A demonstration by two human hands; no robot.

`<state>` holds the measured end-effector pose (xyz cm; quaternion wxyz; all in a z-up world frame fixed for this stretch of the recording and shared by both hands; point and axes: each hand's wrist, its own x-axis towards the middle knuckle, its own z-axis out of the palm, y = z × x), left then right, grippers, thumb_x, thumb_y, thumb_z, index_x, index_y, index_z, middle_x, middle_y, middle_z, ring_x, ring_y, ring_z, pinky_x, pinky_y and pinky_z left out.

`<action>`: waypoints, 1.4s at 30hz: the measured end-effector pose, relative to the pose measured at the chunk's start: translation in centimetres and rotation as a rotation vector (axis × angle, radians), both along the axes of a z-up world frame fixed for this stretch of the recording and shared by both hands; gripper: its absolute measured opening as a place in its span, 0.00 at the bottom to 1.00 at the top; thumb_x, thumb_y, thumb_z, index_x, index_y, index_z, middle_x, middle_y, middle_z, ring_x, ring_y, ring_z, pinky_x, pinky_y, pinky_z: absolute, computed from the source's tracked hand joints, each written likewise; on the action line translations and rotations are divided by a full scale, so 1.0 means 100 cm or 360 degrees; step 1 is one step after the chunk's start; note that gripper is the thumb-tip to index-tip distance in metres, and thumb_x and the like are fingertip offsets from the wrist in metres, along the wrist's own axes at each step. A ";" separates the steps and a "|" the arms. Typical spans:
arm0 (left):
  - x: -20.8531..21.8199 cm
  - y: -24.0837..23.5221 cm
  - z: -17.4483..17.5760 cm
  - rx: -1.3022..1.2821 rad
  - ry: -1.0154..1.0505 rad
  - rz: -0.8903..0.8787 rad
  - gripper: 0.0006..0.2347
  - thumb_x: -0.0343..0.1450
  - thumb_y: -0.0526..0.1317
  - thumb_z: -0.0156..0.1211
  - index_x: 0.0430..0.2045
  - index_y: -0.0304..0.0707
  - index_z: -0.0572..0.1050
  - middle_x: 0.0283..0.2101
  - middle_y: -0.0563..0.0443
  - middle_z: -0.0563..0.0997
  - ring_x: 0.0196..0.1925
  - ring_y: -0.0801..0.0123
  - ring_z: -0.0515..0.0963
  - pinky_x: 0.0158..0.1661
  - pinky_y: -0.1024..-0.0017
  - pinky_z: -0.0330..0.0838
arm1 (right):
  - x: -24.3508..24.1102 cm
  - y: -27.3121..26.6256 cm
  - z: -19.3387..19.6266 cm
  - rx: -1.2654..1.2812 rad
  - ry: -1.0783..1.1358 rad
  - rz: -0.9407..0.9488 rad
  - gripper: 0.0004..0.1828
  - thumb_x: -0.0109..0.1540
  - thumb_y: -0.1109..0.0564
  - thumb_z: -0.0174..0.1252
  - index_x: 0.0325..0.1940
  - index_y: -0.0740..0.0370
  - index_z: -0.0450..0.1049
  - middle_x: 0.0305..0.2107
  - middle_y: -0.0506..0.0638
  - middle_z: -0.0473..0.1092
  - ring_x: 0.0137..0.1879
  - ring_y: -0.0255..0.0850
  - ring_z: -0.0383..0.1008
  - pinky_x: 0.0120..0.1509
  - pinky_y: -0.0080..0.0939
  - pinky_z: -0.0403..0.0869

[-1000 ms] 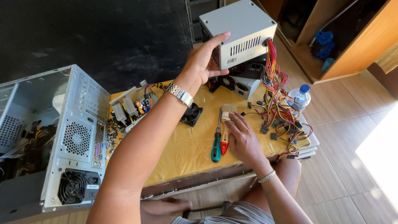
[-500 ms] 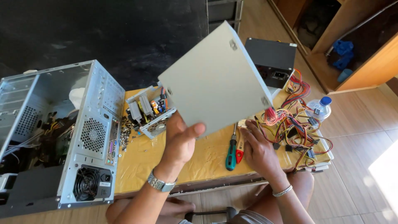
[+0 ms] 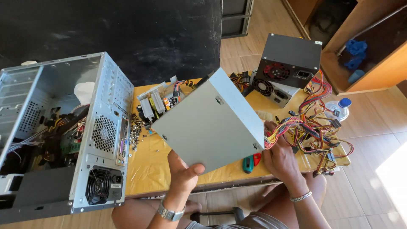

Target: The person cleans a black computer connector with a brush and then uses a screwdriver to remove screws from a white hard drive casing. The person works on a table covered with various computer components and tools.

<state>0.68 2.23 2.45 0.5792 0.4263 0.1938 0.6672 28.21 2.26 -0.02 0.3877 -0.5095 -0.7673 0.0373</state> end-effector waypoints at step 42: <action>-0.029 -0.103 -0.028 -0.1438 0.0345 0.0337 0.18 0.61 0.36 0.64 0.42 0.22 0.76 0.43 0.32 0.83 0.44 0.41 0.84 0.37 0.43 0.86 | 0.018 -0.031 -0.011 0.0059 -0.0104 -0.0105 0.19 0.71 0.59 0.46 0.65 0.71 0.66 0.66 0.67 0.64 0.75 0.67 0.62 0.80 0.65 0.60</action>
